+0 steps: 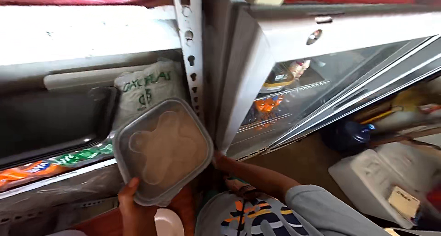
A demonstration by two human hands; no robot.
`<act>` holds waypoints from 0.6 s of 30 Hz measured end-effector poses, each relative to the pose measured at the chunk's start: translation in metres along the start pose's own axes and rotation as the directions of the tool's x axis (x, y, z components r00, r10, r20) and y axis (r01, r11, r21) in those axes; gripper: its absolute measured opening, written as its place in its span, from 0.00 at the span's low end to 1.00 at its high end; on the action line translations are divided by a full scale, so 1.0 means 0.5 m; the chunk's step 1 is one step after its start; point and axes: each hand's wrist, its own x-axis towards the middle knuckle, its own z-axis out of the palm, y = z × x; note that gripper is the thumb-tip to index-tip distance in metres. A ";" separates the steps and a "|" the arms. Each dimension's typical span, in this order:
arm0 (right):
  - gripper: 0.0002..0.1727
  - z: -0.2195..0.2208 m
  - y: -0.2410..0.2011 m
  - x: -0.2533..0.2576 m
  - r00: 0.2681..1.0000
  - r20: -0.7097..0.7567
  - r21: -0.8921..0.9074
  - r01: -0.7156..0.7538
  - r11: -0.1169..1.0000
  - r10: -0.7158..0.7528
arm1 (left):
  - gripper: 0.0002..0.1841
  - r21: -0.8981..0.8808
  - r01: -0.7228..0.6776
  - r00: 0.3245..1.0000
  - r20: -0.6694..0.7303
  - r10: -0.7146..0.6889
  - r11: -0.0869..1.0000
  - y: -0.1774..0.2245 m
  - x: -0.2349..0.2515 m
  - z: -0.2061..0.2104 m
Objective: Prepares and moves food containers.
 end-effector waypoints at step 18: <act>0.28 0.072 0.014 0.028 0.992 -0.088 0.192 -0.072 0.979 0.090 | 0.11 0.002 0.012 0.954 0.299 -0.011 1.000 0.013 0.090 -0.016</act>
